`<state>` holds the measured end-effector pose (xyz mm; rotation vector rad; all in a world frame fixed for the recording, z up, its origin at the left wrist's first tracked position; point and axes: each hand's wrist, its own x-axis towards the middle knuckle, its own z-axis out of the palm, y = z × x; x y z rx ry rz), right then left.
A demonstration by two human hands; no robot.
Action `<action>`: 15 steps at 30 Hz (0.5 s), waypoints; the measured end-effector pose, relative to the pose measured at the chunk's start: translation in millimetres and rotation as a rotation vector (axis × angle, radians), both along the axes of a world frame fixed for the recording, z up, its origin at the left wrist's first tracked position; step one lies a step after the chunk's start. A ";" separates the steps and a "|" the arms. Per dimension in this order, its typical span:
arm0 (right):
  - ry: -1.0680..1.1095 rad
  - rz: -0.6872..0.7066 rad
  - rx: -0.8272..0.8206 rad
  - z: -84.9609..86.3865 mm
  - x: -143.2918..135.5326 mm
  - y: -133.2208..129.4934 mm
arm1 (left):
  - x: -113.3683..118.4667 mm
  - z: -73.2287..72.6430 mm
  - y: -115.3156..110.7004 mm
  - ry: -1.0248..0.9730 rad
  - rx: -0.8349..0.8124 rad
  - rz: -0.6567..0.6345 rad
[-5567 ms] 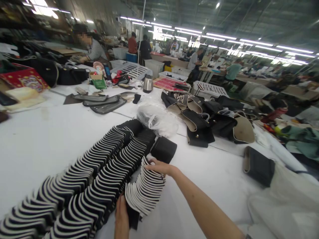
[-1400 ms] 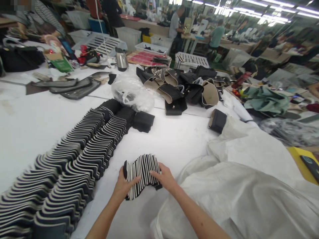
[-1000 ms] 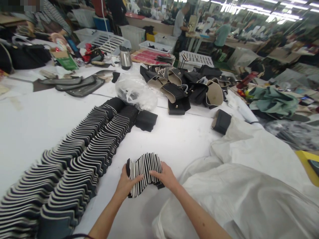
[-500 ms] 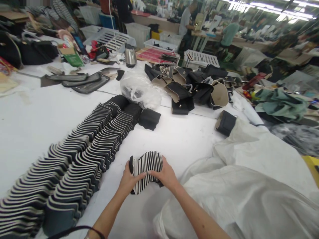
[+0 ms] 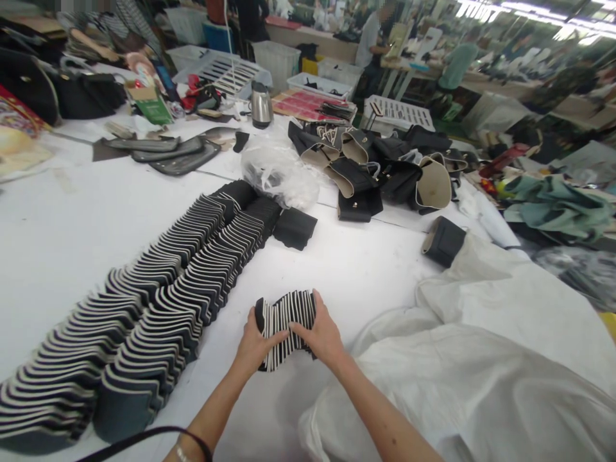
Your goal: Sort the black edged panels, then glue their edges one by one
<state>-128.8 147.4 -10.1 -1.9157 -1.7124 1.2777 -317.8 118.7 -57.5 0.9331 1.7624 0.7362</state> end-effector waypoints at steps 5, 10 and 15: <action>-0.219 0.006 -0.071 18.9 -15.3 7.5 | 2.4 -1.4 -2.7 0.072 -0.026 -0.033; -0.242 0.003 -0.060 21.6 -22.0 8.9 | 2.0 -2.5 -3.4 0.073 -0.028 -0.051; -0.240 0.028 0.013 18.1 -21.2 5.6 | 0.9 -1.4 -5.0 0.050 -0.020 -0.049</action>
